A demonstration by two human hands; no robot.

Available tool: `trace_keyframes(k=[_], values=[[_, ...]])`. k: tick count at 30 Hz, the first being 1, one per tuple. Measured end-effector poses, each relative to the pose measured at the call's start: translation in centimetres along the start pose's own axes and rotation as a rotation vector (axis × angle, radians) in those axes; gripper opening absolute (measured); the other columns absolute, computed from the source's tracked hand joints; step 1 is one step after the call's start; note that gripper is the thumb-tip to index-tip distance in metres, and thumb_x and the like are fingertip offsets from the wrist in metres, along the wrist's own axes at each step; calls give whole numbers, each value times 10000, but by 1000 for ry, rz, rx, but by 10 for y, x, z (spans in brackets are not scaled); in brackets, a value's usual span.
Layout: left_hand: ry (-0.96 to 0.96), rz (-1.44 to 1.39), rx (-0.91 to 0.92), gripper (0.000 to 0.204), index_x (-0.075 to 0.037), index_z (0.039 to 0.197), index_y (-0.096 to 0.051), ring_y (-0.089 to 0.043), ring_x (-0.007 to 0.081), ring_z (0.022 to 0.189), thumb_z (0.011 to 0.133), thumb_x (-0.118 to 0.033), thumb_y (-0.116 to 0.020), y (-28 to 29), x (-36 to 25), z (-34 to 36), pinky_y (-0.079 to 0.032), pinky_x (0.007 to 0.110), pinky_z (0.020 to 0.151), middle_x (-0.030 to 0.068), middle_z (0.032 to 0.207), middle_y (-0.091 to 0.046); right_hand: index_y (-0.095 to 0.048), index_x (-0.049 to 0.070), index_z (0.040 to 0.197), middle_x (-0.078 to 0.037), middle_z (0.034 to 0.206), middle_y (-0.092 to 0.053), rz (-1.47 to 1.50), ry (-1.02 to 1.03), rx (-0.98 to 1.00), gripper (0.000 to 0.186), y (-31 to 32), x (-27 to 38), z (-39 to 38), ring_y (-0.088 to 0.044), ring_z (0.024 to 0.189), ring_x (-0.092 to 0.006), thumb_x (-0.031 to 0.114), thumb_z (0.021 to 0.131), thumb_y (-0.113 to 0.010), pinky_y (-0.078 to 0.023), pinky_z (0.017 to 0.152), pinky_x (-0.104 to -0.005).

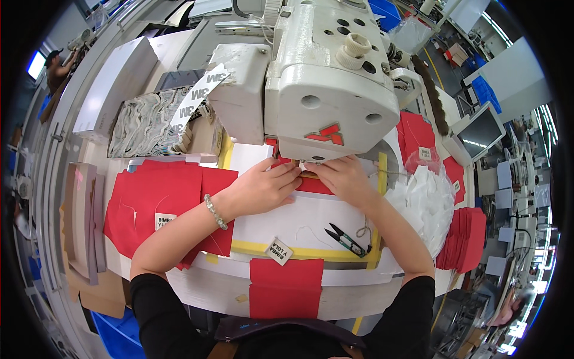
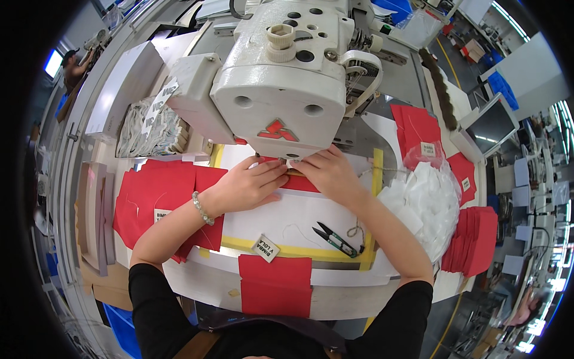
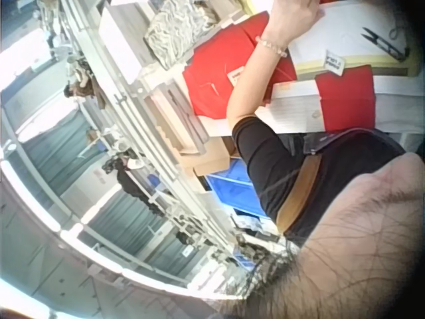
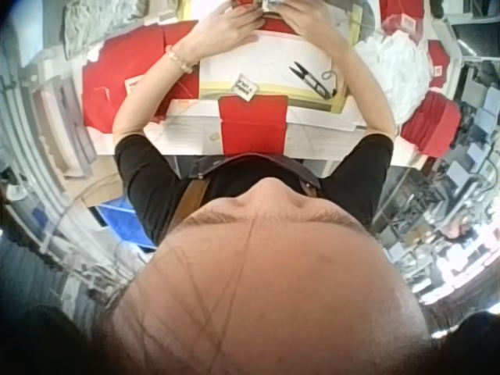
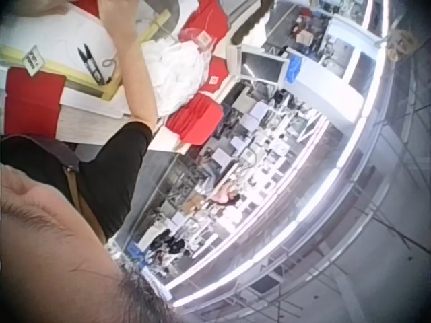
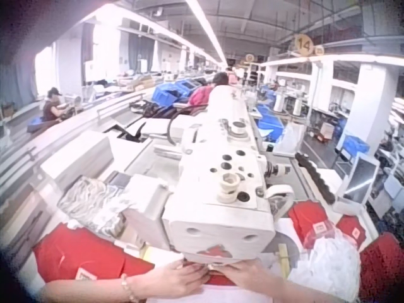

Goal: The person sews small white labels onto red fabric pieces using an industrial sewing machine. They repeatedly pick up a red fabric piece, place a label on it, align it under the needle, and sew it in place. After sewing, they cut the thread and move the finished piece aside before starting the next one.

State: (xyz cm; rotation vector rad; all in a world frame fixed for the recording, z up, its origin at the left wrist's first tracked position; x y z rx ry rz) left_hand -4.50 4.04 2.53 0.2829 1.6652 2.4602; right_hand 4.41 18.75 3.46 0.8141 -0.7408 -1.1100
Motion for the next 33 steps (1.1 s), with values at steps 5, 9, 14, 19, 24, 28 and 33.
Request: trace_keyframes(k=[5,9,14,19,24,28,33], values=[[35,-36,15,322,-77,1065,-688,-564,191,1151,813,-277,-708,3,4,-5,-444,357,980,54,1205,-640,-715,121,1028,32,942,-676,-167,216,48,265,2,1,3,-627,983,-130,148,768,-670,-451,949,-329],[47,-42,45,346,-77,1079,-688,-566,190,1138,784,-254,-727,3,6,-7,-446,357,984,55,1237,-635,-707,131,1013,76,906,-664,-222,304,65,242,0,1,2,-620,951,-88,155,775,-673,-439,952,-309],[55,-51,22,390,-78,1117,-676,-564,185,1136,776,-258,-732,4,8,-9,-445,355,980,58,1243,-632,-705,135,990,103,881,-657,-266,365,74,203,-3,0,0,-612,881,-64,162,791,-679,-429,939,-289],[52,-32,1,449,-76,1187,-646,-563,181,1117,792,-276,-721,6,10,-6,-442,356,980,65,1259,-618,-704,139,983,111,875,-656,-274,380,65,174,-6,1,0,-610,835,-58,168,813,-681,-443,909,-291],[125,-103,58,528,-92,1280,-586,-551,196,1097,824,-333,-702,1,12,-5,-422,377,990,77,1267,-575,-704,137,988,91,914,-664,-287,370,64,187,-9,1,-2,-612,923,-86,170,805,-694,-459,927,-319],[188,-128,144,526,-136,1278,-578,-536,227,1101,837,-399,-691,-5,14,-5,-395,410,1005,78,1256,-540,-707,129,997,62,961,-673,-275,354,59,206,-6,3,3,-599,1028,-121,159,793,-696,-471,945,-352],[215,-99,134,500,-143,1236,-592,-526,239,1111,844,-439,-681,-6,14,-3,-386,423,1010,78,1250,-534,-715,133,1017,44,989,-677,-44,143,116,231,-10,-6,3,-600,1045,-140,149,787,-698,-479,933,-352]])
Point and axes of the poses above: each hand's wrist, its own z-axis towards the middle knuckle, its own y-axis out of the back of the hand, x = y × z, the point moved 5 cm from there along z, towards the middle knuckle
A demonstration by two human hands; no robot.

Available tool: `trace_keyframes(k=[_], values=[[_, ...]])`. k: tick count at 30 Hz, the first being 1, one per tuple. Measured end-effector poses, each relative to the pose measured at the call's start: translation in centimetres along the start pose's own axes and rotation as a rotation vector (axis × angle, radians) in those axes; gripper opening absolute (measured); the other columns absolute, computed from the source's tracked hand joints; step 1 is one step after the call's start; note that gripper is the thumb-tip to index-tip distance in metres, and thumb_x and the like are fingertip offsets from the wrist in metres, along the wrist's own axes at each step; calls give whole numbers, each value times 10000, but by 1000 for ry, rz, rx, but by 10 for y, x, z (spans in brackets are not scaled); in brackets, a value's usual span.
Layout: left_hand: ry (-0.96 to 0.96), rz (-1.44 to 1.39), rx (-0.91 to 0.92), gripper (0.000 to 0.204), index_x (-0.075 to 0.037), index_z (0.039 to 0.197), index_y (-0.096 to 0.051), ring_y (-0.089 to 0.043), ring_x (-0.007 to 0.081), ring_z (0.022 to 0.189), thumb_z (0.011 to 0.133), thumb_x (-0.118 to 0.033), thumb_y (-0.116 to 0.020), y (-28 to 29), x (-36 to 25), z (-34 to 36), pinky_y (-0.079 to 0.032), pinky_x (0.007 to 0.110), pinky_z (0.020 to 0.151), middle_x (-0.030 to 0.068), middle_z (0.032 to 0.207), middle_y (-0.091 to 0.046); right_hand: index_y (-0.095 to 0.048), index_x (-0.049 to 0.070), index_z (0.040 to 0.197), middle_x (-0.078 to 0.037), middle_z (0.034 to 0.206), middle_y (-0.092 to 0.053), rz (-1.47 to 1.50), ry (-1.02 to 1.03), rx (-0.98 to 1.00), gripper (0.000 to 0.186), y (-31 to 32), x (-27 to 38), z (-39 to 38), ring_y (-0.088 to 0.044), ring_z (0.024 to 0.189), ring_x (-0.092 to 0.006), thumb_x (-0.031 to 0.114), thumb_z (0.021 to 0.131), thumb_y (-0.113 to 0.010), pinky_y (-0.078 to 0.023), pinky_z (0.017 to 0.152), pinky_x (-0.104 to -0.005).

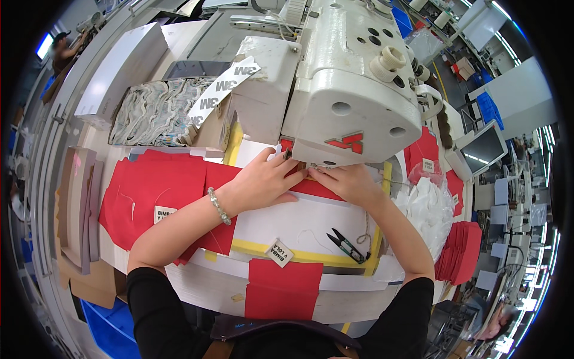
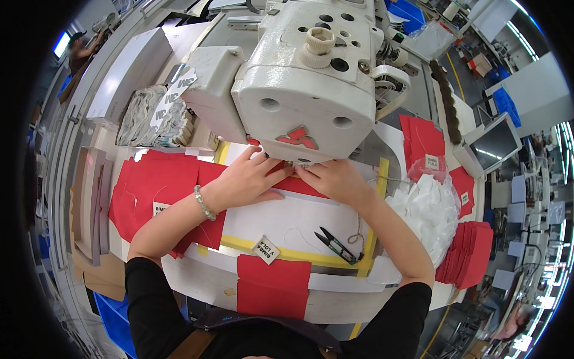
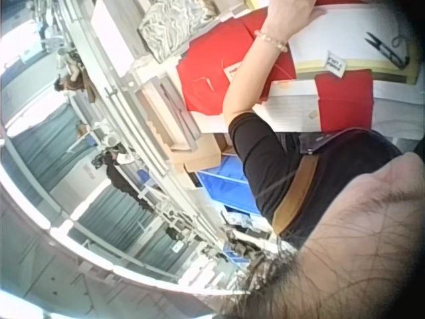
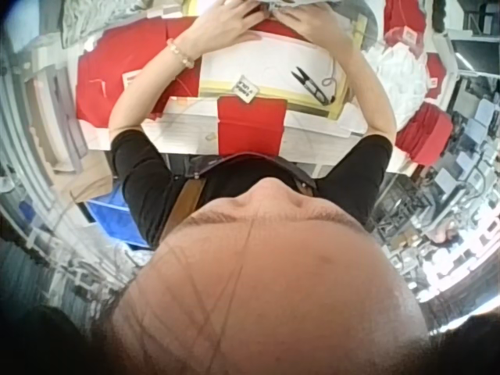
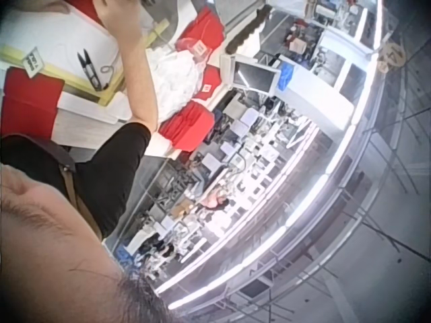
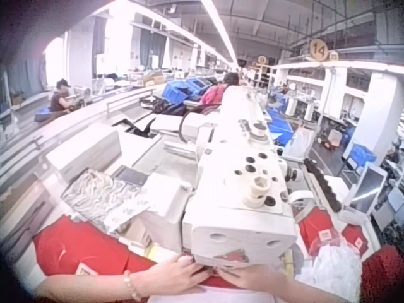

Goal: The person sews small white labels onto red fabric pieces using an industrial sewing machine. They repeatedly pick up a red fabric piece, place a label on it, align it under the needle, and sew it in place. After sewing, they cut the thread and move the finished piece aside before starting the next one.

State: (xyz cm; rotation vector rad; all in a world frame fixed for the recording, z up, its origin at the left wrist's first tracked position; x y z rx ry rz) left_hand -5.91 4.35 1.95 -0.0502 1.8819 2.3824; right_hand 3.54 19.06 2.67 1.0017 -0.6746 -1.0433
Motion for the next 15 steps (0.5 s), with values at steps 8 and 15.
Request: trace_keyframes(k=[8,15], values=[[-18,2,-16,511,-141,1244,-596,-523,232,1127,846,-452,-672,-1,1,0,-383,404,1016,63,1260,-533,-714,140,1109,26,1110,-676,24,-29,63,301,5,4,-9,-576,1104,-171,246,828,-701,-463,936,-353],[-57,-8,-22,541,-111,1273,-578,-507,200,1159,836,-408,-690,8,3,-3,-414,399,985,62,1242,-549,-673,158,1200,23,1198,-644,48,-74,117,393,2,3,-13,-522,1177,-190,322,843,-680,-387,1007,-386]])
Point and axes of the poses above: each hand's wrist, its own z-axis towards the middle knuckle, its own y-axis out of the back of the hand, x = y × z, the point moved 5 cm from there along z, towards the middle knuckle
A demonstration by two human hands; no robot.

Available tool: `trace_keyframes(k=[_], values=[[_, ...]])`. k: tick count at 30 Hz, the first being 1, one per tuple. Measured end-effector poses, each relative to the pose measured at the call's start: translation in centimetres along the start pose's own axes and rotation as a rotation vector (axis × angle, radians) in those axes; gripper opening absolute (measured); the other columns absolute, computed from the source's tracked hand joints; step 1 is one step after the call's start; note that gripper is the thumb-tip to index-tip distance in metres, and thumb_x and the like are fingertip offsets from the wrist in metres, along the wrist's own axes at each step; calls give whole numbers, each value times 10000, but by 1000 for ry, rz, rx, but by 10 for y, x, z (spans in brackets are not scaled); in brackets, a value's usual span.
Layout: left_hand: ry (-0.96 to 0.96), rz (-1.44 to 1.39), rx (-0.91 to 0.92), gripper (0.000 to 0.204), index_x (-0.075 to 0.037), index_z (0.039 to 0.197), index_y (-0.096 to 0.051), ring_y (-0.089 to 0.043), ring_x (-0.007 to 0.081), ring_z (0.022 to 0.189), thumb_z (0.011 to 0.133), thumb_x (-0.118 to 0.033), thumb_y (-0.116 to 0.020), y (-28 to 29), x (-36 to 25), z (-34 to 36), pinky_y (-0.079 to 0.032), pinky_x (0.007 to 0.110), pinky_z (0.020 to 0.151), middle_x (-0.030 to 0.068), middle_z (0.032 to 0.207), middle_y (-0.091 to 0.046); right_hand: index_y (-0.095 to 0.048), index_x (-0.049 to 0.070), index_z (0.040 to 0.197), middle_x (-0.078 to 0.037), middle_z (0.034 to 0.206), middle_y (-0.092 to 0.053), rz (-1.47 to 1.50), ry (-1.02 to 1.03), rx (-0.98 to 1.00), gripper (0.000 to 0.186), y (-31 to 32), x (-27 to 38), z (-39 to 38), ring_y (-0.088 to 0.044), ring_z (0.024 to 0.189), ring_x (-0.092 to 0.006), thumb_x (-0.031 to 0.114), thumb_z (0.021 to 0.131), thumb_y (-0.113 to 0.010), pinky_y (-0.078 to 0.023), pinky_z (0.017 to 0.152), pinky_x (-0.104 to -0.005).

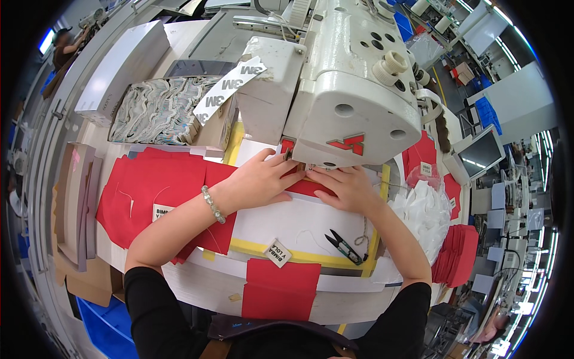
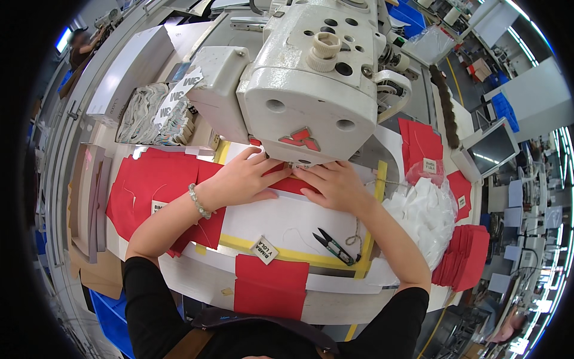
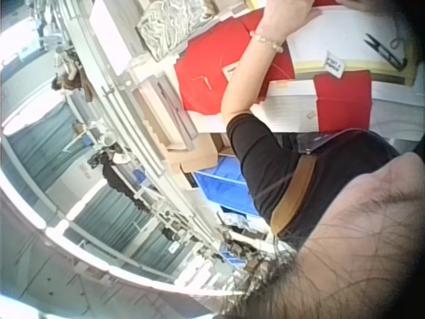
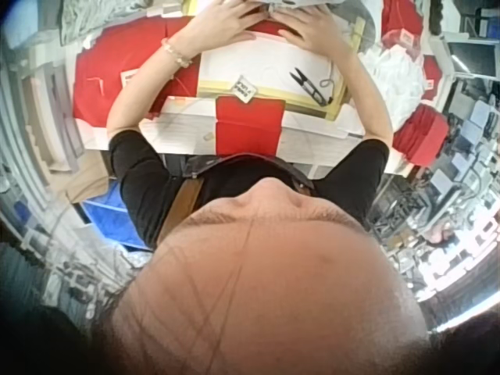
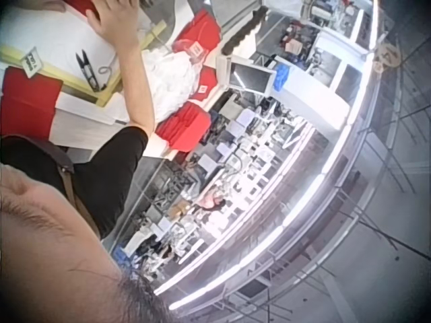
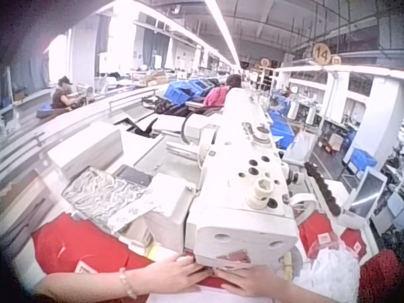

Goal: The person sews small white labels onto red fabric pieces using an industrial sewing machine. They repeatedly pick up a red fabric piece, place a label on it, align it under the needle, and sew it in place. After sewing, they cut the thread and move the finished piece aside before starting the next one.

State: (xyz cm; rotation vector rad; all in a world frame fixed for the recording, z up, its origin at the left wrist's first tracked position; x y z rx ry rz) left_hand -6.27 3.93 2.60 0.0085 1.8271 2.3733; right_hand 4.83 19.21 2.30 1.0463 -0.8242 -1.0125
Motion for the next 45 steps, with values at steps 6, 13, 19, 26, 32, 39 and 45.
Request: trace_keyframes(k=[6,13,19,26,32,39,45], values=[[12,-24,-16,484,-112,1229,-617,-535,221,1129,815,-340,-721,9,3,-9,-419,391,978,73,1238,-565,-664,181,1216,24,1164,-640,7,-51,2,415,-2,1,0,-509,1177,-192,337,831,-684,-364,989,-386],[45,-72,4,447,-142,1210,-662,-548,250,1114,807,-321,-738,6,8,-14,-392,404,1025,81,1232,-574,-663,191,1196,5,1107,-629,-44,-104,-37,417,-3,9,-1,-501,1157,-187,325,803,-698,-326,998,-402],[-19,-179,-19,415,-81,1135,-622,-538,222,1169,811,-321,-721,4,4,-5,-408,390,1023,86,1271,-569,-640,154,1223,6,1164,-623,-47,-121,-44,444,-7,13,-3,-502,1134,-187,319,814,-690,-327,991,-409],[-76,-110,-50,500,-84,1220,-563,-510,204,1226,872,-436,-640,-12,0,5,-372,401,1051,84,1335,-552,-615,150,1270,27,1234,-615,-72,-128,38,487,-6,9,-14,-500,1120,-169,341,827,-684,-333,942,-393],[-85,-36,-23,517,-97,1230,-558,-536,195,1190,883,-477,-607,-13,-1,10,-364,397,1057,66,1291,-580,-649,200,1230,71,1262,-620,-143,-122,-29,436,13,-1,-26,-520,1086,-151,354,824,-694,-337,889,-366],[-40,-68,28,495,-128,1228,-575,-572,221,1139,899,-499,-580,-16,5,11,-342,426,1082,52,1276,-587,-667,202,1195,74,1262,-625,-131,-36,5,433,18,-7,-24,-539,1064,-151,346,790,-715,-351,883,-370],[-12,-109,16,511,-129,1260,-580,-558,258,1154,910,-501,-570,-17,8,10,-332,440,1084,52,1279,-586,-669,199,1190,68,1258,-625,-85,-21,25,465,18,-10,-24,-545,1067,-149,318,744,-725,-356,879,-368]])
Point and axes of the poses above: each hand's wrist, its own z-axis towards the middle knuckle, its own y-axis out of the back of the hand, x = y × z, the point moved 5 cm from there along z, towards the middle knuckle
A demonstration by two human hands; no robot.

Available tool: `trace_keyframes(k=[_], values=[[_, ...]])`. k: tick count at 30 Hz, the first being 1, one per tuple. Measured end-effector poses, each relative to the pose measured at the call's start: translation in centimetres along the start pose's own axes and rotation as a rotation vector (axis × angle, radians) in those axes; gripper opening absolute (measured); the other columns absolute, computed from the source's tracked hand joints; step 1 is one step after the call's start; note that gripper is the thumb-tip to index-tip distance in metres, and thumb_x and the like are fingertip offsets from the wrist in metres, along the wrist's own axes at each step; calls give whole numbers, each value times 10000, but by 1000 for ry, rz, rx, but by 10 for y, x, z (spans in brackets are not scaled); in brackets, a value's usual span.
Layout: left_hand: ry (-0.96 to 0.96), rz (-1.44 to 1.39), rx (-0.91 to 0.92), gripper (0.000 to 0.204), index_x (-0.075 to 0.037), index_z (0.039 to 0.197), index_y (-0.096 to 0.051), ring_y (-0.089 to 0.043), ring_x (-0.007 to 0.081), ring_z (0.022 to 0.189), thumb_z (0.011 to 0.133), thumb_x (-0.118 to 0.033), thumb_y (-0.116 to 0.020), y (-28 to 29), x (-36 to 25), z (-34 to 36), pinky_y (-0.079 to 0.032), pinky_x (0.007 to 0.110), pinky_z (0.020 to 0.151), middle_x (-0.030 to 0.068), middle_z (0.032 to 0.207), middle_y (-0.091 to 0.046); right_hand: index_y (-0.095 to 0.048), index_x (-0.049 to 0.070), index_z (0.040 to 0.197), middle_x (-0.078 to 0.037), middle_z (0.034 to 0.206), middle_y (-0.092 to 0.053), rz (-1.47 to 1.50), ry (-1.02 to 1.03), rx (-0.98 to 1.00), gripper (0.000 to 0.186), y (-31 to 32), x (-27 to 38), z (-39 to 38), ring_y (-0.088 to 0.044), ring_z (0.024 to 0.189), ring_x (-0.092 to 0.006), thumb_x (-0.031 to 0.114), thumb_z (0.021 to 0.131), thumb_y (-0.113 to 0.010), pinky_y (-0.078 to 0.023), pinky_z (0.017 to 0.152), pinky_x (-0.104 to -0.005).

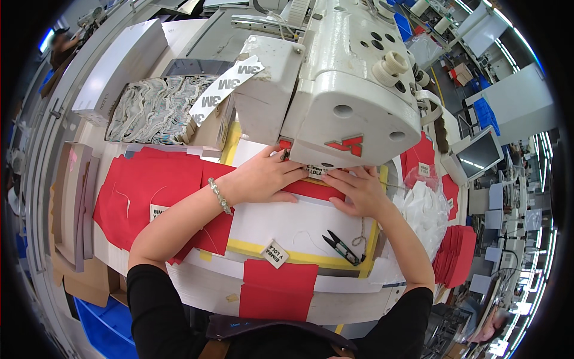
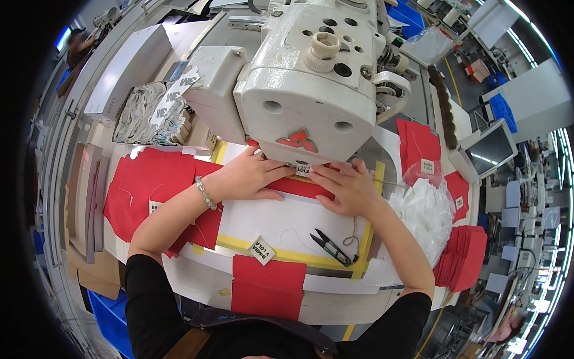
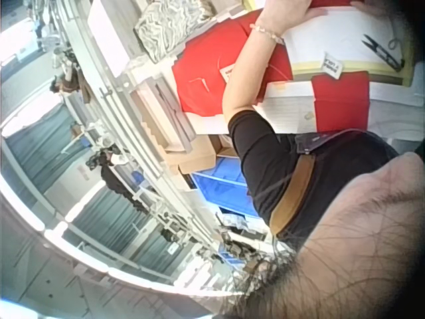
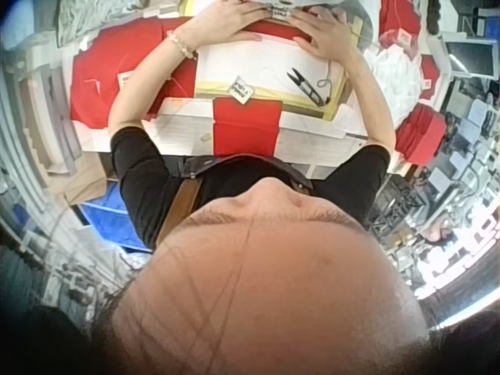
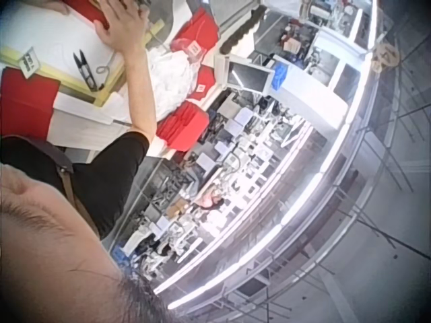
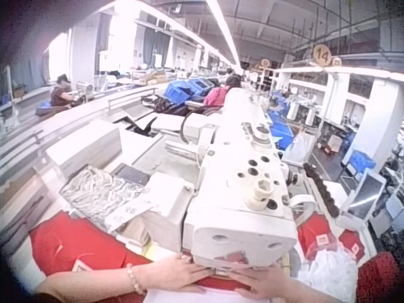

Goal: The person sews small white labels onto red fabric pieces using an industrial sewing machine. They repeatedly pick up a red fabric piece, place a label on it, align it under the needle, and sew it in place. After sewing, they cut the thread and move the finished piece aside before starting the next one.

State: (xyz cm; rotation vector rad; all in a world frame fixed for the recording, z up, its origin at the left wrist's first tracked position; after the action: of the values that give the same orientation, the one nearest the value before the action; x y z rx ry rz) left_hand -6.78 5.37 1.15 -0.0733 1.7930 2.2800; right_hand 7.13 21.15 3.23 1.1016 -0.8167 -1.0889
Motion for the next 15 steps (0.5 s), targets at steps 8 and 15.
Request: trace_keyframes(k=[8,15], values=[[38,-31,66,538,-142,1307,-568,-482,259,1249,893,-483,-607,-2,-1,-1,-325,433,1092,40,1315,-566,-651,149,1131,9,1220,-607,90,1,23,407,-9,0,3,-562,1052,-177,290,752,-706,-366,873,-381],[76,6,-38,687,-45,1360,-504,-478,292,1242,870,-513,-617,6,3,-14,-333,439,1106,141,1264,-564,-664,153,1111,11,1165,-620,59,-19,1,393,-5,4,9,-543,1079,-173,334,768,-724,-361,899,-389]])
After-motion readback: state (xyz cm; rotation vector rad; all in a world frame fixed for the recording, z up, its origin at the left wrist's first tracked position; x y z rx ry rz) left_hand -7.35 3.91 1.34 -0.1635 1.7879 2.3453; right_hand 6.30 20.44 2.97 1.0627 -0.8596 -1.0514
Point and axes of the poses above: each hand's wrist, its own z-axis towards the middle knuckle, its own y-axis out of the back of the hand, x = y × z, the point moved 5 cm from there along z, towards the middle knuckle
